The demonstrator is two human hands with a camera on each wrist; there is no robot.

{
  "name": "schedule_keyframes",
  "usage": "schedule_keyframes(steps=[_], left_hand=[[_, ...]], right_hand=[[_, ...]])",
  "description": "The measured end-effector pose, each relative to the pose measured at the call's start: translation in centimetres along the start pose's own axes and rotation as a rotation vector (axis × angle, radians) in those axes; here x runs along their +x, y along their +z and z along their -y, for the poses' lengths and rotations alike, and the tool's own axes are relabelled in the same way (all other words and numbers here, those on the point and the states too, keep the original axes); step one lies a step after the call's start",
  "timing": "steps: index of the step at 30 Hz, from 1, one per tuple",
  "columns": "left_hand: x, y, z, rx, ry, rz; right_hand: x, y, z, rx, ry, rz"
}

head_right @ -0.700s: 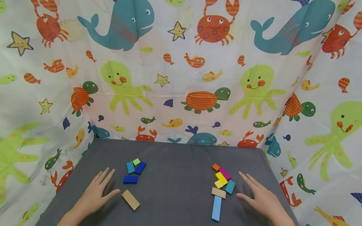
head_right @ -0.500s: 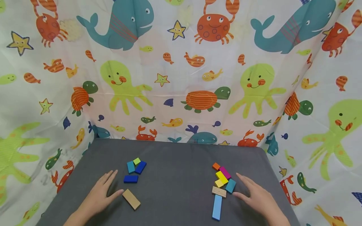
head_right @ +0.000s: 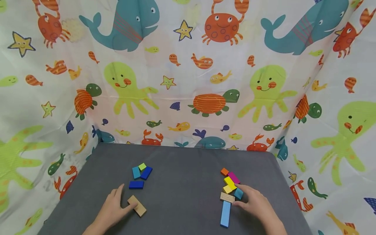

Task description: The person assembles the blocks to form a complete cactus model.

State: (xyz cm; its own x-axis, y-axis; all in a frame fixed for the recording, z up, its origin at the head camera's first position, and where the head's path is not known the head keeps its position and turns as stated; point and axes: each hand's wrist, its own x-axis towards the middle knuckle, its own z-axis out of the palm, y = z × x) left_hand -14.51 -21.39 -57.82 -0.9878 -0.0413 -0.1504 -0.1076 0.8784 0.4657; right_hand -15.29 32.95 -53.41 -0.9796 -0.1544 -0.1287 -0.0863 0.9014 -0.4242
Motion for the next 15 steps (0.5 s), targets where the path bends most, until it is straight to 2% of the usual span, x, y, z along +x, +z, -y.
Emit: schedule_keyframes(steps=[7, 15], left_hand=[[-0.2, 0.8, -1.1, -0.033, 0.010, 0.018], [-0.3, 1.8, -1.9, -0.027, -0.045, 0.098]], right_hand=[[0.3, 1.5, 0.3, 0.077, 0.025, 0.000], [0.3, 3.3, 0.6, 0.136, -0.008, -0.021]])
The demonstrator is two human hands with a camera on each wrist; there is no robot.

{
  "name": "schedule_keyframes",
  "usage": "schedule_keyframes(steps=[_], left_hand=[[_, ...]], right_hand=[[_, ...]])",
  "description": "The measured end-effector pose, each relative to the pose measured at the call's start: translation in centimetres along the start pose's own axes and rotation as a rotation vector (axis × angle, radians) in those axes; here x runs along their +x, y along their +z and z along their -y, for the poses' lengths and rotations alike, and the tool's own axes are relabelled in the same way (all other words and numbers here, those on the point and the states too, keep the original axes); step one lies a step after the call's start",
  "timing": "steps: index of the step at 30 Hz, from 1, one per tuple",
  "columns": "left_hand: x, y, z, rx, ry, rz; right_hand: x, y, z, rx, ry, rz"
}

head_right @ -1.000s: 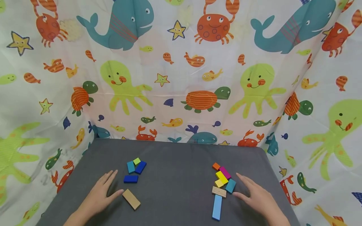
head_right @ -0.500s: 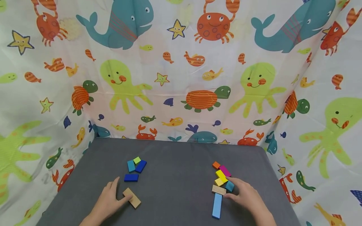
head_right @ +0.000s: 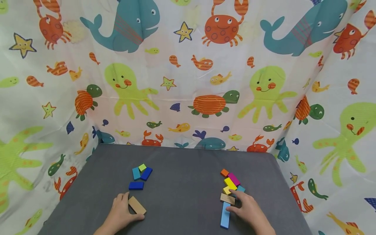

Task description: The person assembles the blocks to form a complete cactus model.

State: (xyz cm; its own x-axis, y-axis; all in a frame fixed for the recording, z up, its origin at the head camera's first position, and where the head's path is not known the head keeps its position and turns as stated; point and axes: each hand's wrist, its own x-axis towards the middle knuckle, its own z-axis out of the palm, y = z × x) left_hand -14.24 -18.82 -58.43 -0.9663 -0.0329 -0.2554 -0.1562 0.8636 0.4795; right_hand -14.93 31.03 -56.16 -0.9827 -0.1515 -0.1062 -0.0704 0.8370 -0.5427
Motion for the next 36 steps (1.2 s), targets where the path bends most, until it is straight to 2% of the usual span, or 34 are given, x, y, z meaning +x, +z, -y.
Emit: schedule_keyframes(steps=[5, 10, 14, 17, 20, 24, 30, 36], left_hand=[[0.0, 0.4, -0.6, -0.005, -0.015, 0.008], [-0.1, 0.8, -1.0, -0.017, -0.026, -0.010], [-0.2, 1.3, -1.2, -0.034, 0.005, -0.038], [-0.1, 1.7, -1.6, -0.059, 0.063, -0.038], [0.0, 2.1, -2.3, -0.096, 0.136, -0.009], [-0.2, 2.6, -3.3, -0.124, 0.245, 0.064], [-0.6, 3.3, -4.7, -0.103, 0.383, 0.204], [-1.2, 4.4, -6.2, -0.117, 0.490, 0.276]], right_hand=[[-0.3, 0.7, -0.1, 0.025, 0.001, 0.020], [-0.6, 0.9, 0.0, 0.032, 0.015, 0.014], [-0.8, 1.0, 0.1, 0.022, 0.000, 0.011], [-1.1, 1.1, 0.1, 0.026, 0.000, 0.009], [-1.5, 1.3, 0.2, 0.045, 0.005, 0.024], [-1.7, 1.6, 0.4, 0.072, 0.001, 0.074], [-1.7, 2.1, 0.5, 0.112, 0.035, 0.113], [-1.5, 2.6, 0.4, 0.126, 0.088, 0.124]])
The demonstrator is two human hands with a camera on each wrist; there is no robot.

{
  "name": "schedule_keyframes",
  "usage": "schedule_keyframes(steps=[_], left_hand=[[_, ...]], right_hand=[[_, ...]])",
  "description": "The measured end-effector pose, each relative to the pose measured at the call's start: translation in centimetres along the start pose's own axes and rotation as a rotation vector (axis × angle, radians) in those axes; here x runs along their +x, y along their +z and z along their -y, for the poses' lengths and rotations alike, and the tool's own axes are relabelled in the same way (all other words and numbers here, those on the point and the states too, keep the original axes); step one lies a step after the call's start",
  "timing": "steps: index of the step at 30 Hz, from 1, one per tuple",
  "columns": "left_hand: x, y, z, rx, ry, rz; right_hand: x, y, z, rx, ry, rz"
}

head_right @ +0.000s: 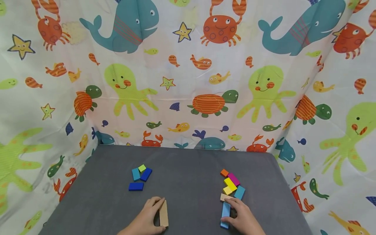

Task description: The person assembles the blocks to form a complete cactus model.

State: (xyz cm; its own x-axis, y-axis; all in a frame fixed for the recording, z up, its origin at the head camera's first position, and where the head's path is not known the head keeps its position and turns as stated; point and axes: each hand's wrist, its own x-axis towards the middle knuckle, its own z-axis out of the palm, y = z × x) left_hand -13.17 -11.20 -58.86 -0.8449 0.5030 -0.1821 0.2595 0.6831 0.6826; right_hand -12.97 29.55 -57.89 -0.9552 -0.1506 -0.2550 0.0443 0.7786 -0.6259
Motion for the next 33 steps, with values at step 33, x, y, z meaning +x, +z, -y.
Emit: schedule_keyframes(steps=[33], left_hand=[[2.5, 4.2, -2.1, -0.002, 0.278, 0.126]], right_hand=[[-0.3, 0.6, -0.2, -0.021, 0.019, 0.077]])
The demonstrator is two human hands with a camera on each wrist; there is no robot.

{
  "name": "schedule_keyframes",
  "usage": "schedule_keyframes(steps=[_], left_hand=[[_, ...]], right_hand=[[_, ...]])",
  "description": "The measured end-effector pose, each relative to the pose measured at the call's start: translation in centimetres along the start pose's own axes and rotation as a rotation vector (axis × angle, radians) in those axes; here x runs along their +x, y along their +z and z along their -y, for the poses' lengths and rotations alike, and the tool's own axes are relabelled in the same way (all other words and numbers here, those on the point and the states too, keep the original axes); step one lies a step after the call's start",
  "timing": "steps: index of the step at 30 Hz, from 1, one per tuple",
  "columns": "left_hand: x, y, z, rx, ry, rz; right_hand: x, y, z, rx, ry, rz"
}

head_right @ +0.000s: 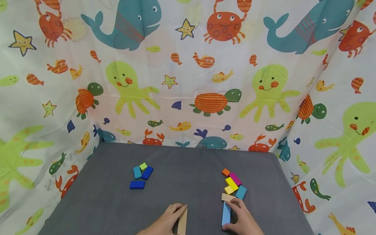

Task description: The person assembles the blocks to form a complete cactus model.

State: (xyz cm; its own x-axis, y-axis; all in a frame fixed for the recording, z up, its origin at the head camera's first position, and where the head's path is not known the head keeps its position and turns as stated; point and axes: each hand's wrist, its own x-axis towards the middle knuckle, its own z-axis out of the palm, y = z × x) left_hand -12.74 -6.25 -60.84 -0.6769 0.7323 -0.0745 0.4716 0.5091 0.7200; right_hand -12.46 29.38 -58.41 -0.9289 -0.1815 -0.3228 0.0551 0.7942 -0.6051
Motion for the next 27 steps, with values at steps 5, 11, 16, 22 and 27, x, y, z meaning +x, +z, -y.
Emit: schedule_keyframes(steps=[5, 11, 16, 22, 27], left_hand=[[-0.8, 0.2, 0.4, 0.042, -0.016, -0.020], [-1.4, 0.5, 0.8, 0.079, -0.101, -0.056], [-1.4, 0.6, 0.9, 0.127, -0.088, -0.074], [-1.5, 0.8, 1.0, 0.164, -0.050, -0.108], [-1.5, 1.1, 1.3, 0.184, -0.032, -0.100]], right_hand=[[0.1, 0.1, 0.0, 0.004, 0.002, 0.015], [0.1, 0.3, 0.1, 0.009, 0.028, 0.014], [0.3, 0.5, 0.0, -0.012, 0.003, 0.007], [0.7, 0.4, 0.5, -0.039, 0.053, 0.038], [0.8, 0.3, 0.9, -0.050, 0.016, 0.040]])
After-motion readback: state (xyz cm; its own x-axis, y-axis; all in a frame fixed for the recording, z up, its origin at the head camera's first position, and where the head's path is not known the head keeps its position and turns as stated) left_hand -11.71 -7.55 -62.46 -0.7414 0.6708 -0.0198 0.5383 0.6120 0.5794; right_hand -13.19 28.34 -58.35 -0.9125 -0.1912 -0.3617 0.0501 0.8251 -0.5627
